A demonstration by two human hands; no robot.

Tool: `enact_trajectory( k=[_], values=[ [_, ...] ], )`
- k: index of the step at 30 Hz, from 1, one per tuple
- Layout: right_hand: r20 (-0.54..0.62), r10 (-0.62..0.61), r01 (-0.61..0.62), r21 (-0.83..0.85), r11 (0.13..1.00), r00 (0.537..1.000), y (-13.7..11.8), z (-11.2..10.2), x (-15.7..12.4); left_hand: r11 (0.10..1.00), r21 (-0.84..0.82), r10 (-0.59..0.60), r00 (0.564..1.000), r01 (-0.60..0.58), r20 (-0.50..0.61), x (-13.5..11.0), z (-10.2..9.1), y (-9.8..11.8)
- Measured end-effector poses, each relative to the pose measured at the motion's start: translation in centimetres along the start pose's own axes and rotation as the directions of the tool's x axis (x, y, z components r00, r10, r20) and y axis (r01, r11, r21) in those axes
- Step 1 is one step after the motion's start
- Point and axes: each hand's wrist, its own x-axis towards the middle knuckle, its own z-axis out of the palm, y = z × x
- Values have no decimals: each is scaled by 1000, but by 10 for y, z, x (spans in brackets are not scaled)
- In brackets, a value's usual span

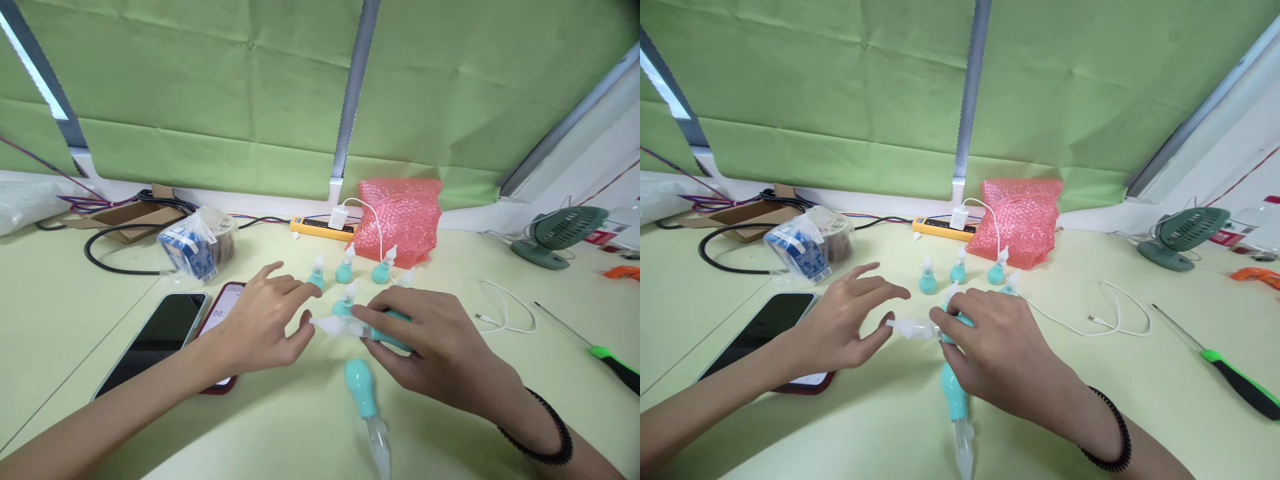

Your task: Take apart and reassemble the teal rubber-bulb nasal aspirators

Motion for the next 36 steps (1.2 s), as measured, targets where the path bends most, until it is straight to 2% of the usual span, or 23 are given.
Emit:
enact_trajectory(
  k=[3,6,8,11,12,13,14,15,16,18,20,22,26,28,30,33,34,36],
  values=[
    [22,42,-45,145,988,999,-4,-3,-2,965,-238,68,981,-110,-180,-5,-7,9],
    [83,84,-101,224,969,993,-3,1,0,938,-335,11,973,-90,-231,0,-1,5],
    [126,129,-155,218,964,984,3,8,4,955,-295,-64,987,18,-147,4,10,-1],
    [162,182,-209,168,963,970,15,18,10,978,-203,-57,994,38,-88,1,30,0],
    [158,194,-219,155,963,968,18,20,11,986,-168,-24,995,7,-97,-3,38,5],
    [145,202,-223,147,964,969,21,20,11,994,-85,64,994,-72,-86,-9,45,12],
    [127,207,-224,146,964,970,23,20,11,985,8,172,984,-172,-53,-14,52,20],
    [107,210,-225,148,963,972,23,19,11,971,94,219,976,-218,6,-20,60,28],
    [93,212,-224,152,963,973,23,18,10,961,181,192,974,-211,115,-25,67,35],
    [79,212,-223,155,963,974,21,14,8,927,366,-21,965,-79,260,-30,81,44],
    [76,212,-222,158,962,974,17,11,7,906,423,-158,921,-8,356,-30,90,45],
    [83,207,-218,169,961,975,14,9,5,922,388,-172,894,-2,413,-27,93,39],
    [135,188,-215,226,950,973,10,9,4,973,216,-34,874,-82,484,-21,77,23],
    [161,184,-221,258,941,970,8,8,4,988,114,33,872,-102,489,-18,62,15],
    [170,185,-228,279,933,968,5,7,5,996,48,46,883,-77,467,-13,44,9],
    [136,169,-205,317,926,976,2,2,5,996,-81,1,930,31,368,-6,14,6],
    [115,155,-185,333,925,981,1,0,5,972,-208,-46,960,107,276,-5,5,8],
    [78,124,-144,363,920,989,-2,-5,3,908,-384,-134,985,165,108,-7,-11,14]
  ],
)
